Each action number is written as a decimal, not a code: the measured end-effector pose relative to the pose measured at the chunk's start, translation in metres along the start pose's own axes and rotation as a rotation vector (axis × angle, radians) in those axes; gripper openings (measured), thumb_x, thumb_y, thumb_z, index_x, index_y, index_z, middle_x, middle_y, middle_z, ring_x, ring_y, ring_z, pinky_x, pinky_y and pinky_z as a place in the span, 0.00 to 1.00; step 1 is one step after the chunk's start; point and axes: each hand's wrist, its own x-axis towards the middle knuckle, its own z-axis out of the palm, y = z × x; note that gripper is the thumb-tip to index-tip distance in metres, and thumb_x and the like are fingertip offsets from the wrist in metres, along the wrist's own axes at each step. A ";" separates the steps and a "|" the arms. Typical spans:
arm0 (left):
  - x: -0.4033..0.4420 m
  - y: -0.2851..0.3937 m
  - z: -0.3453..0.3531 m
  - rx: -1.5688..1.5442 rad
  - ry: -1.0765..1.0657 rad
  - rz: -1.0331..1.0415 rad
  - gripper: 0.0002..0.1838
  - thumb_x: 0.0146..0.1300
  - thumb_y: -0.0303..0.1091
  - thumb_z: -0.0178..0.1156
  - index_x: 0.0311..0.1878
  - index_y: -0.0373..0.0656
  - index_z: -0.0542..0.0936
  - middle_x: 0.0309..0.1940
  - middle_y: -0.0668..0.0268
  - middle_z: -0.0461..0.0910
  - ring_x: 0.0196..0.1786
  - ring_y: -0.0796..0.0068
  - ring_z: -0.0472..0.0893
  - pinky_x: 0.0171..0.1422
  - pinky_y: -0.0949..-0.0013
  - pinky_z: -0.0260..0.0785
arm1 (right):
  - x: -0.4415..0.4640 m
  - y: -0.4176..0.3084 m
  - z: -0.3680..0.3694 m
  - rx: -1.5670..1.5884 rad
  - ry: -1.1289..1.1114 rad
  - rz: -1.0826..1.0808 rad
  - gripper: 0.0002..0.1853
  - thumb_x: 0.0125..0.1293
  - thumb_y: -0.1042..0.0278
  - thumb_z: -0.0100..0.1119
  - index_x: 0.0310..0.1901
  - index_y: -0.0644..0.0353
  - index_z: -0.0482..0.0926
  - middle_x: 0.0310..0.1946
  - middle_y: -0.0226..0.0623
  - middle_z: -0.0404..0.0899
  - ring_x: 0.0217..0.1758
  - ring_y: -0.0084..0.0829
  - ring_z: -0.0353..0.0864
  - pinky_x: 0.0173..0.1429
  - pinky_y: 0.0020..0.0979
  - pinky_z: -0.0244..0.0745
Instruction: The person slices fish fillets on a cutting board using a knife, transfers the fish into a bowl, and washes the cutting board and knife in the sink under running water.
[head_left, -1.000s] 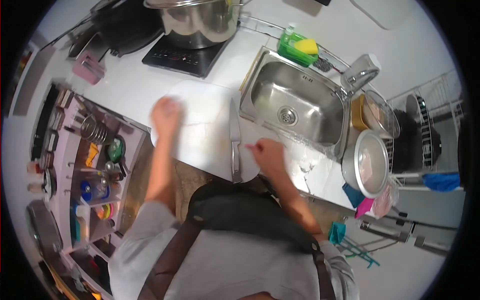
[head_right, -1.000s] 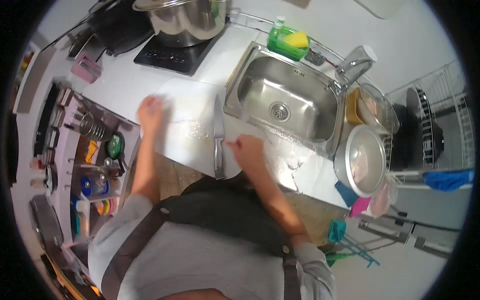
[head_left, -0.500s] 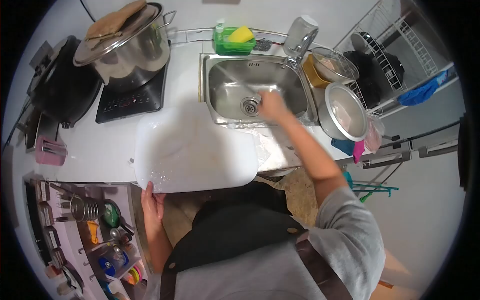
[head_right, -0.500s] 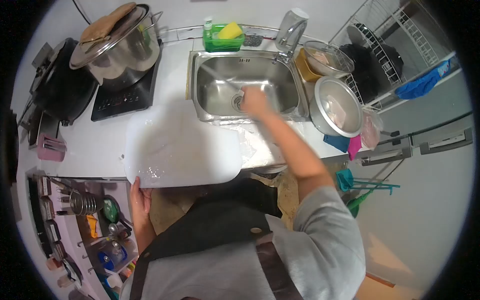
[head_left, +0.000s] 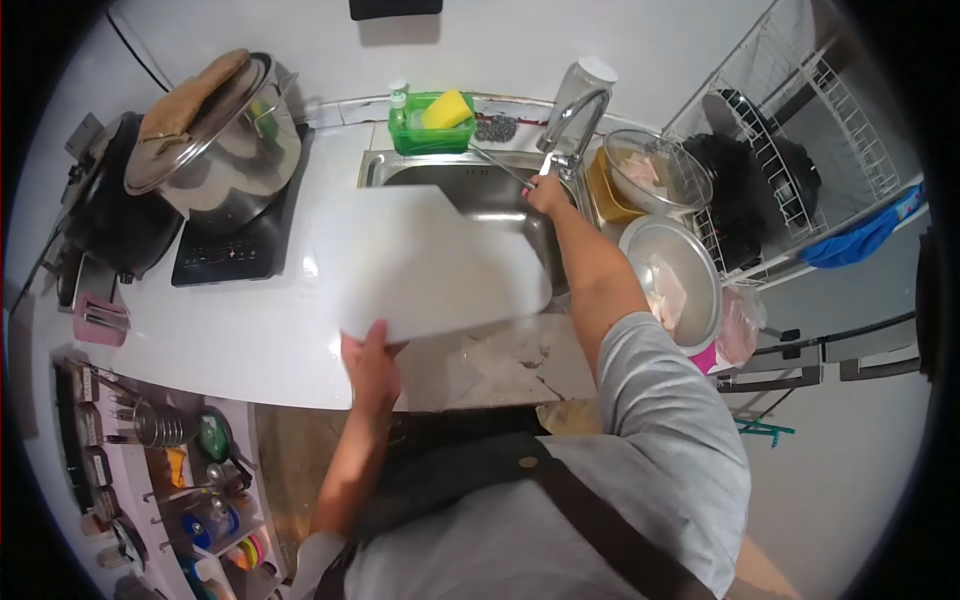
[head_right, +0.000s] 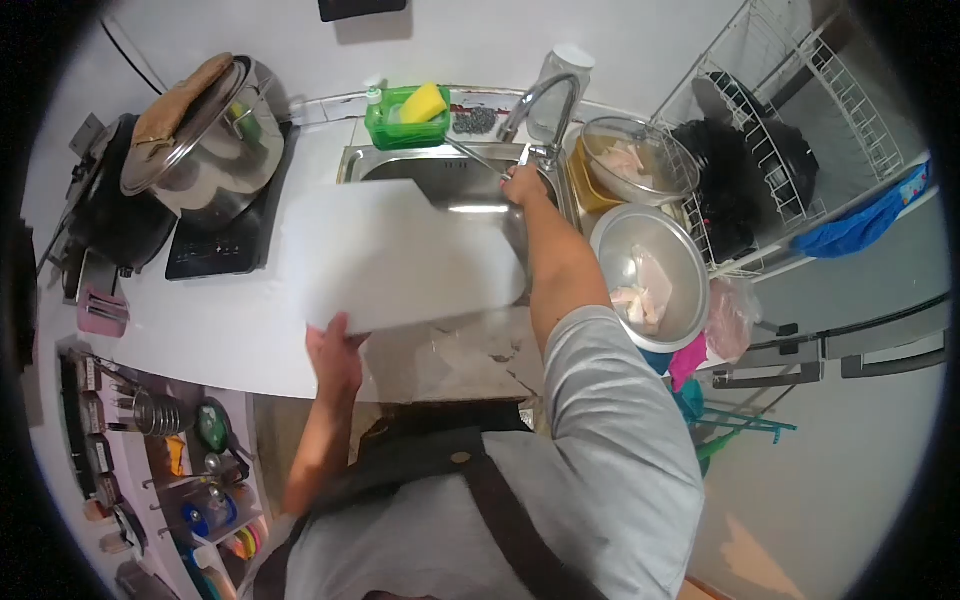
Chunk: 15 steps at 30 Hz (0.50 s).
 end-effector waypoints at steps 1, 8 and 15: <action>0.008 -0.009 0.014 -0.007 0.022 0.013 0.27 0.61 0.24 0.50 0.64 0.43 0.58 0.55 0.57 0.69 0.55 0.61 0.74 0.51 0.57 0.75 | -0.007 -0.007 -0.012 0.053 0.007 0.016 0.15 0.52 0.59 0.60 0.41 0.53 0.82 0.38 0.47 0.81 0.46 0.45 0.80 0.51 0.39 0.73; 0.046 -0.083 0.064 -0.036 0.003 -0.152 0.32 0.60 0.22 0.50 0.66 0.47 0.50 0.58 0.56 0.64 0.54 0.64 0.72 0.50 0.60 0.74 | -0.046 -0.066 -0.096 0.280 -0.734 -0.182 0.07 0.49 0.72 0.58 0.29 0.68 0.79 0.20 0.37 0.79 0.19 0.25 0.78 0.23 0.28 0.71; 0.066 -0.093 0.062 -0.106 -0.072 -0.409 0.29 0.62 0.28 0.49 0.64 0.53 0.51 0.60 0.59 0.61 0.59 0.60 0.68 0.57 0.49 0.68 | -0.065 -0.122 -0.136 0.479 -0.904 -0.237 0.06 0.52 0.76 0.62 0.33 0.67 0.79 0.26 0.38 0.80 0.27 0.26 0.81 0.26 0.24 0.73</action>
